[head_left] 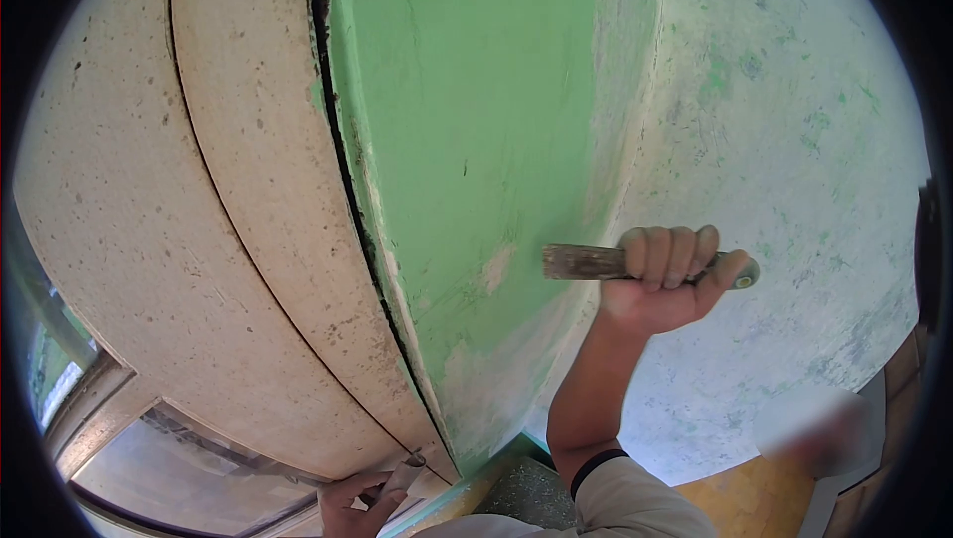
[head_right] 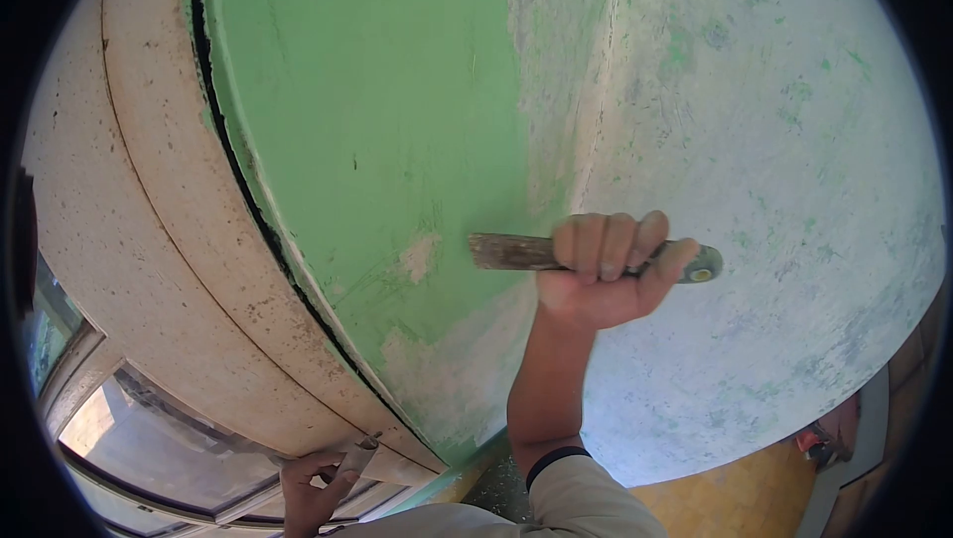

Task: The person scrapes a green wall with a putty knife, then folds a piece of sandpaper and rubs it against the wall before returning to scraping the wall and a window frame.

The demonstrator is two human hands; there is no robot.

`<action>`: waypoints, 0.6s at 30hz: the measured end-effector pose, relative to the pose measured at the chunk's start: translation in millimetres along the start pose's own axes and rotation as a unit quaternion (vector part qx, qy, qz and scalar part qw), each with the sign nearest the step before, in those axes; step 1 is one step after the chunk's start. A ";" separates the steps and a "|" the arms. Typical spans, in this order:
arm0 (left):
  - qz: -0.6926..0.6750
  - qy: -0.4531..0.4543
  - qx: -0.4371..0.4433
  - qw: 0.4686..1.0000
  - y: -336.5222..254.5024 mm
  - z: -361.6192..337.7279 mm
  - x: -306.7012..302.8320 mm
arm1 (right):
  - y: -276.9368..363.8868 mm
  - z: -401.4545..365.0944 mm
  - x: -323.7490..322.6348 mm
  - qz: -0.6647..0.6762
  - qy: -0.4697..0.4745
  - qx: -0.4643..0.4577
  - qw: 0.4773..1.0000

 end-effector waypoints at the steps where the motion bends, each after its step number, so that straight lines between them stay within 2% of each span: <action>1: -0.014 -0.005 0.007 1.000 -2.0 1.5 0.2 | 11.4 -0.2 1.1 0.021 0.014 -0.019 1.000; 4: -0.011 -0.011 0.012 1.000 -0.8 0.5 -0.5 | 21.7 -3.5 4.1 0.048 0.037 -0.046 0.997; 9: -0.012 -0.001 0.016 1.000 -3.0 1.7 -0.6 | -18.1 -4.2 9.6 0.015 0.027 0.019 0.999; 16: -0.024 0.016 0.013 1.000 4.7 -3.0 1.1 | 2.1 -4.5 9.2 0.038 0.043 -0.017 0.998; 18: -0.026 0.015 0.021 0.999 3.2 -1.5 1.8 | -6.9 -4.3 9.2 0.023 0.014 -0.003 1.000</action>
Point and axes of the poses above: each hand's wrist, its own z-axis towards the middle knuckle, its own x-axis out of the palm, y = z × x, the point moved 8 cm from there along z, towards the middle knuckle, and after that the axes turned 15 degrees about x, right-handed, at the moved point
